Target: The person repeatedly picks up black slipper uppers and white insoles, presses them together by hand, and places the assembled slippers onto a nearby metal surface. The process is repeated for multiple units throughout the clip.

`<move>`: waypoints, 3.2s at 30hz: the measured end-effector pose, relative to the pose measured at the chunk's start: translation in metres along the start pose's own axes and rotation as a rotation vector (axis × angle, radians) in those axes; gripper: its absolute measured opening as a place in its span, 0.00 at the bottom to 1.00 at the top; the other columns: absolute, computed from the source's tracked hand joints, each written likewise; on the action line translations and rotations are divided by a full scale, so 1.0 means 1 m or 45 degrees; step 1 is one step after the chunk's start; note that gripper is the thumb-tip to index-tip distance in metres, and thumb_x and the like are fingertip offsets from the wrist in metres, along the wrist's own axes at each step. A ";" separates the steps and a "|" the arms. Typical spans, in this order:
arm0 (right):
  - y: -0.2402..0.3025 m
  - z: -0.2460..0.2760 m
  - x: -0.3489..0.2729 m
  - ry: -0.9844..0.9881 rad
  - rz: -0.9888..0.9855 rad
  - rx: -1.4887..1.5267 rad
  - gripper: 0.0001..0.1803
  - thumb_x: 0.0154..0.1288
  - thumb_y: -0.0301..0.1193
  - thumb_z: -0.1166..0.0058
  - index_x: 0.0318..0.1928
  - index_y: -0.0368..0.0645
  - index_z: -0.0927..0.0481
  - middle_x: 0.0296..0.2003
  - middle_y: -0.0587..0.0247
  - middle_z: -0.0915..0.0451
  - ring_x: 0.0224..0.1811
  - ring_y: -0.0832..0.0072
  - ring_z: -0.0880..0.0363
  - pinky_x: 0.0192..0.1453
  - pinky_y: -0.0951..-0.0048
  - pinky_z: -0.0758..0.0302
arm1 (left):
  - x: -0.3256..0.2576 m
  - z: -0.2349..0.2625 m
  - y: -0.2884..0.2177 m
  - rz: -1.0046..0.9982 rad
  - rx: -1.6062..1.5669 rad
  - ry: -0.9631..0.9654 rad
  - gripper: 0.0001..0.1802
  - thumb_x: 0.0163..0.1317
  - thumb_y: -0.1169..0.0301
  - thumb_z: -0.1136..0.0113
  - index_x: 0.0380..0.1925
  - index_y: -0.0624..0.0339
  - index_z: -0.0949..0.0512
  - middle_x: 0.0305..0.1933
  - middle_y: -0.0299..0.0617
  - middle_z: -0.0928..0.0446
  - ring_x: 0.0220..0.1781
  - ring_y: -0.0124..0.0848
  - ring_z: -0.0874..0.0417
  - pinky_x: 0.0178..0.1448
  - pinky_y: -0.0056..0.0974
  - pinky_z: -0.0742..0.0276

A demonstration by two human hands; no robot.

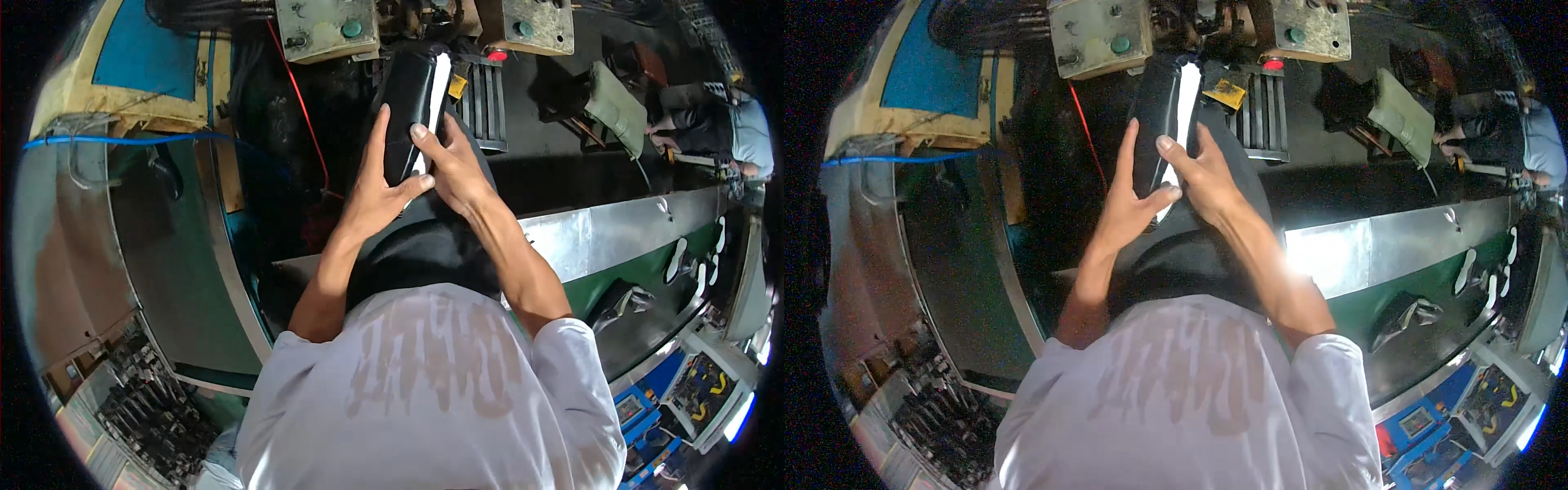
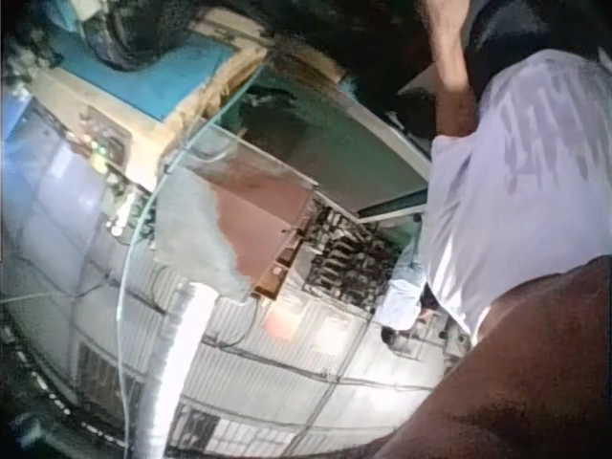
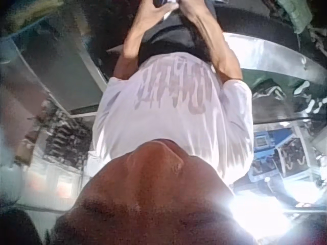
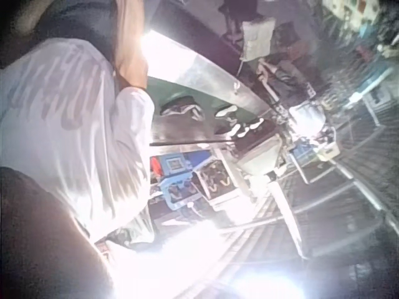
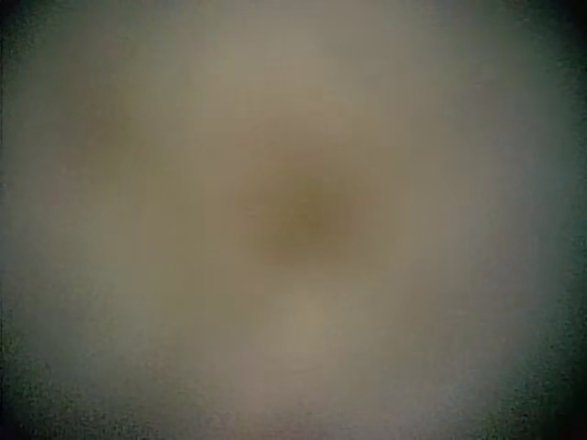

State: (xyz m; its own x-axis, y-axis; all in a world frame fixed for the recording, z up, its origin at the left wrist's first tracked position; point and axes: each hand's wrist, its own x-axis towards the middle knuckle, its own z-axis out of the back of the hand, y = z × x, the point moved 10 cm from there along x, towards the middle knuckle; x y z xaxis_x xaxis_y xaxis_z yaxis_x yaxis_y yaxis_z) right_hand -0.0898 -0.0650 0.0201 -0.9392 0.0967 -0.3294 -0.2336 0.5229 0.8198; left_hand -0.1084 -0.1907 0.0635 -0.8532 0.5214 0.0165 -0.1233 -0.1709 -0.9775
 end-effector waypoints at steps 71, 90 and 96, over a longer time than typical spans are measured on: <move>-0.041 0.253 -0.139 -0.890 -0.150 -0.957 0.03 0.75 0.30 0.43 0.44 0.44 0.20 0.22 0.75 0.30 0.16 0.85 0.37 0.18 0.76 0.41 | -0.203 0.357 0.169 0.501 0.576 -1.204 0.54 0.63 0.76 0.29 0.86 0.57 0.49 0.84 0.59 0.39 0.84 0.53 0.38 0.85 0.50 0.40; -0.200 0.484 -0.307 -0.808 -0.678 -2.583 0.19 0.77 0.46 0.45 0.45 0.44 0.10 0.37 0.50 0.09 0.37 0.68 0.10 0.36 0.59 0.17 | -0.170 0.470 0.252 0.474 1.564 -0.241 0.24 0.71 0.60 0.37 0.59 0.66 0.19 0.61 0.63 0.16 0.61 0.59 0.14 0.63 0.56 0.18; -0.175 0.502 -0.397 -1.693 0.060 -1.816 0.27 0.68 0.39 0.34 0.63 0.39 0.19 0.57 0.37 0.19 0.65 0.43 0.25 0.73 0.48 0.29 | -0.064 0.211 0.236 0.352 1.043 0.028 0.24 0.84 0.64 0.52 0.70 0.69 0.23 0.71 0.59 0.21 0.71 0.53 0.20 0.74 0.51 0.25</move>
State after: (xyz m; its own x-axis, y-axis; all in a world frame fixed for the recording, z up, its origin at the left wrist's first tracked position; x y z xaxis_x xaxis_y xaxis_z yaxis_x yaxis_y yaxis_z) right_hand 0.4506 0.2300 -0.2273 -0.3519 0.9197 0.1738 -0.8594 -0.3911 0.3293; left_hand -0.1901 -0.4411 -0.1242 -0.8976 0.3865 -0.2119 -0.2464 -0.8385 -0.4859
